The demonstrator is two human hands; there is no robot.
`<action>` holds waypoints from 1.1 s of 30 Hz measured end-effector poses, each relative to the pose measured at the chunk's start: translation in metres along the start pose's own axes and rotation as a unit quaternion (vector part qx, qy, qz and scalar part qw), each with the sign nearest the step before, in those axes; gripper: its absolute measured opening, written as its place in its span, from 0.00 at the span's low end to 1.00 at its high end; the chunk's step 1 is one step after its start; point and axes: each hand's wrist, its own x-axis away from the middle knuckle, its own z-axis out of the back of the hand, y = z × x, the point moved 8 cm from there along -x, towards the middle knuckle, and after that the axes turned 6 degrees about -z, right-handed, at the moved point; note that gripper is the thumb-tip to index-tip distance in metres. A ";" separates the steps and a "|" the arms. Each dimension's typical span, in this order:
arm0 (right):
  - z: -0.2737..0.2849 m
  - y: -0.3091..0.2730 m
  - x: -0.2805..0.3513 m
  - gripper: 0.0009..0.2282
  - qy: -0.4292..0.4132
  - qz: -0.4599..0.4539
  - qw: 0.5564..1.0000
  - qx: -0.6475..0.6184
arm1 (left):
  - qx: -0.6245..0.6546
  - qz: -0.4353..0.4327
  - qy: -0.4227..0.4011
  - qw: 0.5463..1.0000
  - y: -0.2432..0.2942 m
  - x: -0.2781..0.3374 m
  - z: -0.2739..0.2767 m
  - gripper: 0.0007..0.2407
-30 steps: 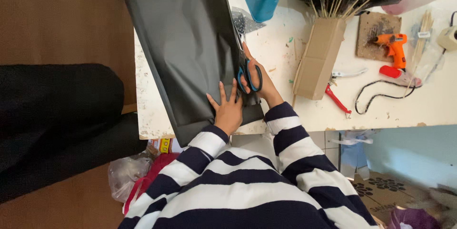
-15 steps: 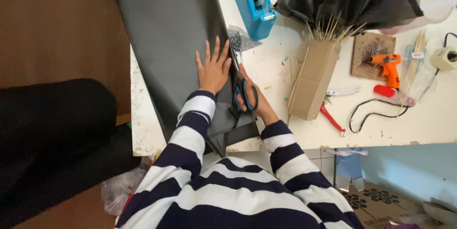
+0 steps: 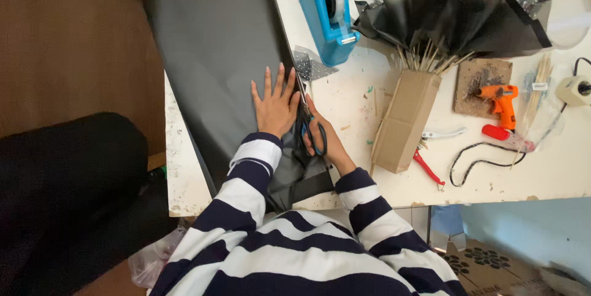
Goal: The person cuts a large sheet of dark gray material into smaller rectangular pieces using scissors. They then fold each piece and secure the folds with clear tape, stacking the finished pieces on the table.
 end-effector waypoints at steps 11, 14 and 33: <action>0.006 0.007 -0.010 0.35 0.021 -0.005 1.000 -0.015 | 0.004 0.006 0.022 1.000 0.000 0.001 0.002 0.22; 0.004 0.002 -0.006 0.37 0.019 -0.013 0.999 -0.025 | -0.001 -0.001 0.026 1.000 0.001 0.001 0.003 0.22; 0.000 0.004 0.016 0.40 -0.005 -0.050 0.996 -0.070 | -0.002 -0.010 0.059 0.998 0.014 0.021 -0.002 0.23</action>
